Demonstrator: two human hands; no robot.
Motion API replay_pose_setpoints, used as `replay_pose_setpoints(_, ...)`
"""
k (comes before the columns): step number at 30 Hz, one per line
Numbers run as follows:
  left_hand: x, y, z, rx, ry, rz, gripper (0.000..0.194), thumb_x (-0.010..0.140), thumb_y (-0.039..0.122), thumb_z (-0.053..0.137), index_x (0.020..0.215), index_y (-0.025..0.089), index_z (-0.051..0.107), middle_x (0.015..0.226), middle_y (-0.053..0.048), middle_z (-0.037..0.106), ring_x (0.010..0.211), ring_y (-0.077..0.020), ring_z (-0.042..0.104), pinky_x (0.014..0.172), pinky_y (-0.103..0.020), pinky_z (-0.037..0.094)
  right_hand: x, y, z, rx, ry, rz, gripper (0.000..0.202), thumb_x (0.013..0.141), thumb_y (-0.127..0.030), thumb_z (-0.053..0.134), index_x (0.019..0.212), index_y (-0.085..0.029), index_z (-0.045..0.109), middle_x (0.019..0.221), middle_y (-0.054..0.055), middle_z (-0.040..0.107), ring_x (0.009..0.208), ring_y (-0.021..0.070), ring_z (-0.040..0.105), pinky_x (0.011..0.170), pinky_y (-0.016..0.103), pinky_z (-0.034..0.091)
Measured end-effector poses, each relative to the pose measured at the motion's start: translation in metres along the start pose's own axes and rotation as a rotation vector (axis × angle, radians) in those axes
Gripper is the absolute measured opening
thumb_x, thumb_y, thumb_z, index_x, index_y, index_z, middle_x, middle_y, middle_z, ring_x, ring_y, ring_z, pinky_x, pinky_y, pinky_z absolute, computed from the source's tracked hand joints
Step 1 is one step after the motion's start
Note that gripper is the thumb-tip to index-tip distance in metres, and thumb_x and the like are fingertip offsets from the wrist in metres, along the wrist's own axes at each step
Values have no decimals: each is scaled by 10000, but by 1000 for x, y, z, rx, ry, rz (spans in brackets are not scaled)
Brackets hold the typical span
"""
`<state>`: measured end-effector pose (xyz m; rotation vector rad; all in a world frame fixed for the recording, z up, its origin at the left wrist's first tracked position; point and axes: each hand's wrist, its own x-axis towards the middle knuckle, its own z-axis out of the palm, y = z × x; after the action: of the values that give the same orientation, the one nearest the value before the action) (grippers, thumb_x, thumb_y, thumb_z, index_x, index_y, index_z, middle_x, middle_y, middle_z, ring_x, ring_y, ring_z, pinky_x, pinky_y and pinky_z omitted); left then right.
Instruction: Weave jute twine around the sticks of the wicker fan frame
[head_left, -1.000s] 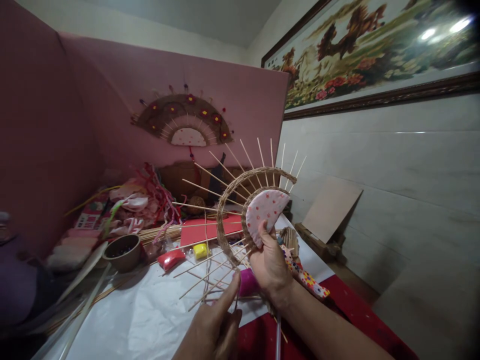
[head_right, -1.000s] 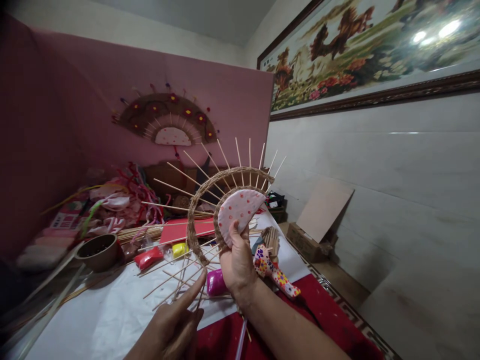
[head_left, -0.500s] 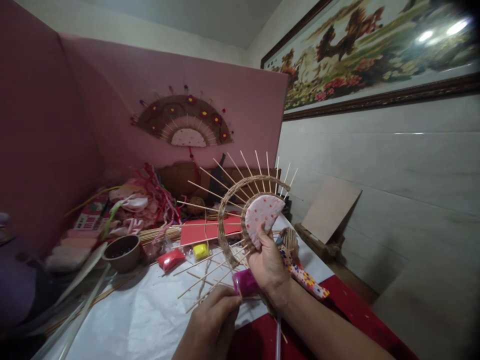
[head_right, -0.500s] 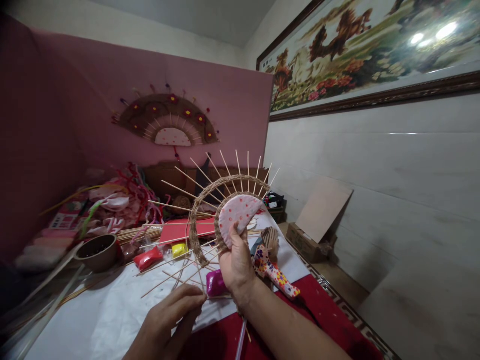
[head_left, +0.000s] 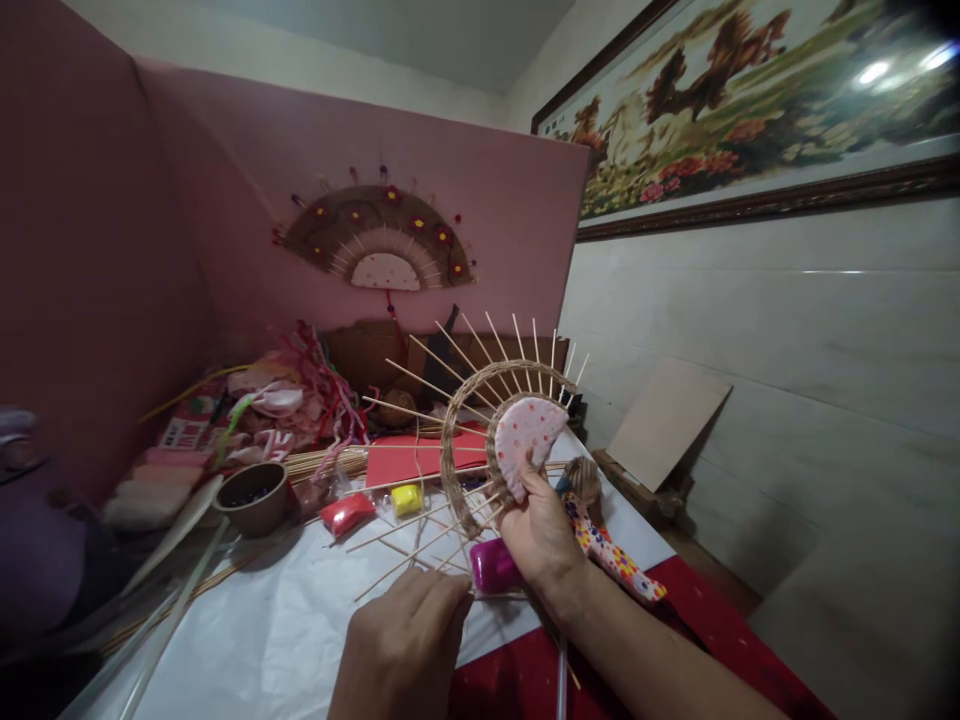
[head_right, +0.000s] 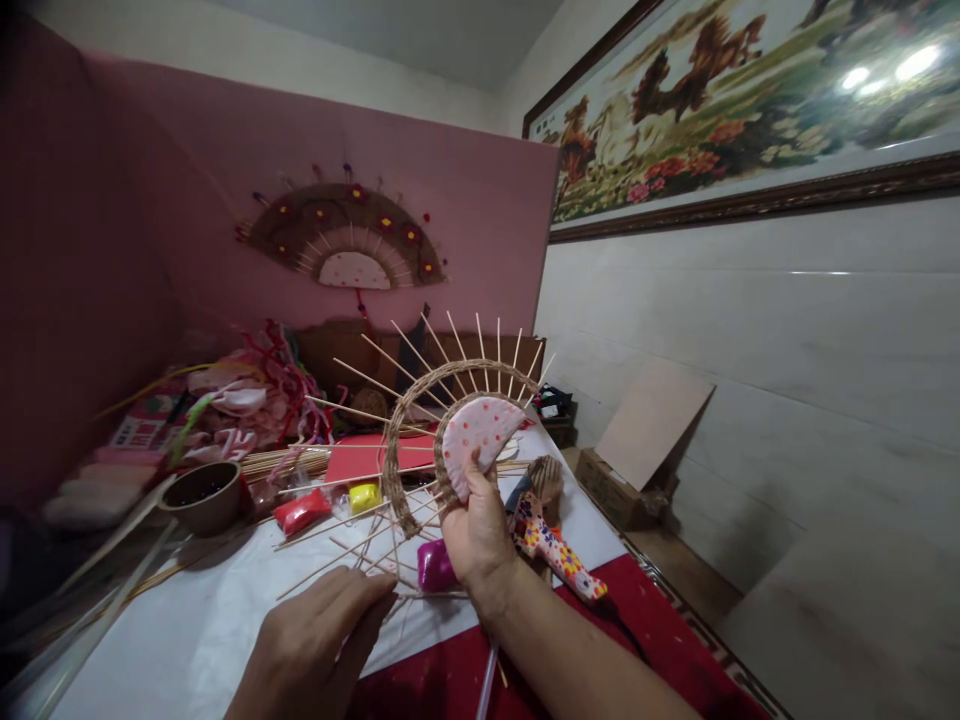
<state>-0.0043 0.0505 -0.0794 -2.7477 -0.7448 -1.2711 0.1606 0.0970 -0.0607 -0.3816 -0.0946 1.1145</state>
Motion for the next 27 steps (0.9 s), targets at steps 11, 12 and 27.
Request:
replay_pose_setpoints(11, 0, 3, 0, 21, 23, 22, 223, 778, 26, 461, 897, 175, 578, 670, -35, 588, 580, -157, 561, 490, -257, 477, -5, 1, -1, -56, -16, 33, 237, 716, -33, 612, 904, -177, 598, 730, -19, 685, 616, 84, 621, 578, 191, 514)
replay_pose_setpoints(12, 0, 4, -1, 19, 31, -4, 215, 782, 34, 464, 885, 181, 582, 737, -52, 599, 611, -156, 570, 510, -260, 483, -5, 1, -1, -61, -21, 31, 256, 713, -37, 616, 924, -181, 597, 744, -17, 687, 617, 85, 620, 573, 191, 513)
replay_pose_setpoints(27, -2, 14, 3, -250, 157, -200, 173, 748, 68, 485, 667, 175, 596, 1372, -185, 387, 528, -60, 568, 554, -228, 486, -15, 8, -2, -70, -96, 78, 213, 775, -125, 596, 980, -182, 609, 845, 8, 702, 759, 98, 643, 755, 239, 517)
